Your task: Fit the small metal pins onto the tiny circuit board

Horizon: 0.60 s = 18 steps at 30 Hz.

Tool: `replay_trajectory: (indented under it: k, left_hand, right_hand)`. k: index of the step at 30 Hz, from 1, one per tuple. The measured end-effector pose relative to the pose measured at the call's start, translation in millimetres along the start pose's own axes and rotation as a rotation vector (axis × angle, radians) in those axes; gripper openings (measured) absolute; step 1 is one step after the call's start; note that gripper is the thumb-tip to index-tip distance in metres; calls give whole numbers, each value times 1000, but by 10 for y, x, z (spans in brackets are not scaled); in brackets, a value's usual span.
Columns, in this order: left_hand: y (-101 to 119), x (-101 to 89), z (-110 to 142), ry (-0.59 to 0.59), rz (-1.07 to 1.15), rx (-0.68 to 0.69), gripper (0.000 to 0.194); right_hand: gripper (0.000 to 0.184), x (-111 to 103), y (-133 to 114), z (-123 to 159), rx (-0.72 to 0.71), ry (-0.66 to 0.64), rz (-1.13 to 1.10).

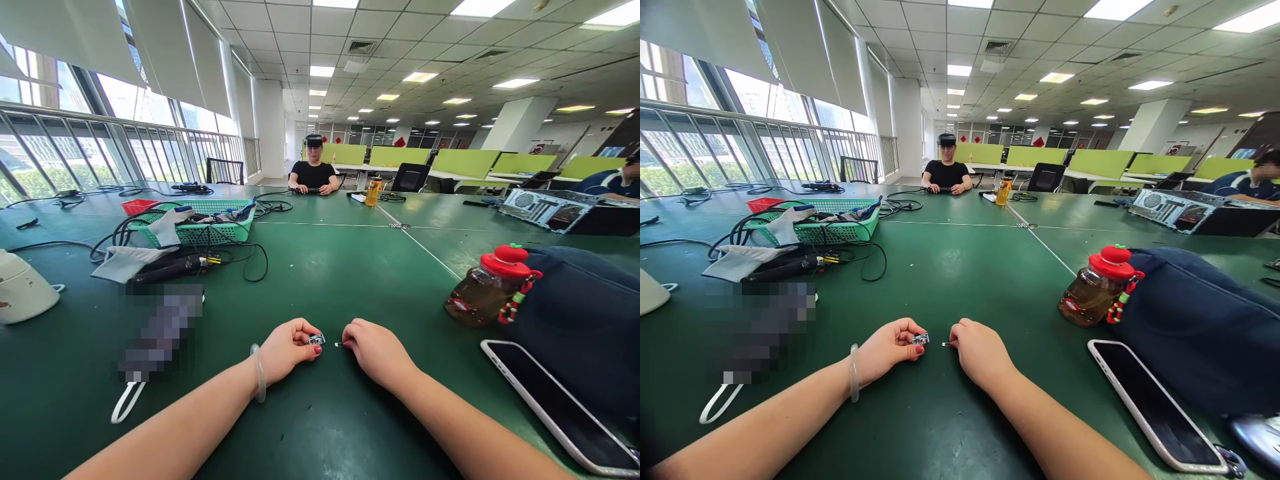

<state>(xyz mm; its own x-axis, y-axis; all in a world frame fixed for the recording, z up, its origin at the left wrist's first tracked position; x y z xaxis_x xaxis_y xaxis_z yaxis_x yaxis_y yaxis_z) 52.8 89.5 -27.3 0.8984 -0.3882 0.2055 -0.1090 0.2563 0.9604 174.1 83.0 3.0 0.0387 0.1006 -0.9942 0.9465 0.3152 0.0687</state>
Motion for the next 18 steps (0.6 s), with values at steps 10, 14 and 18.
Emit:
replay_trajectory:
  k: [10,14,18]
  left_hand:
    - [1,11,-4,-11,-34,2,31]
    - [-1,3,-5,-12,-51,13,31]
    - [5,2,3,0,-87,13,31]
  right_hand:
    - [18,-32,-8,9,-16,45,31]
    - [18,-65,-11,16,-13,68,39]
    - [18,-56,-27,14,-22,89,41]
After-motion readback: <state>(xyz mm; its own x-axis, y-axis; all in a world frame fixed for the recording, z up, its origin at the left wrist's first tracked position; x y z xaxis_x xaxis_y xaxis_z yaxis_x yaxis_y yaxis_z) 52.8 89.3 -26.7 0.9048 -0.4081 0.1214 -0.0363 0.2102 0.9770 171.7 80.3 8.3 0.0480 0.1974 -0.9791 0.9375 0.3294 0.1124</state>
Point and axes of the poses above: each hand's wrist, its own z-axis away from the middle knuckle, its own x-axis out of the palm, y = z × x, the point moved 10 cm from there along -z, towards the middle knuckle, and after that the axes turned 14 degrees about z, right-handed, at the moved point
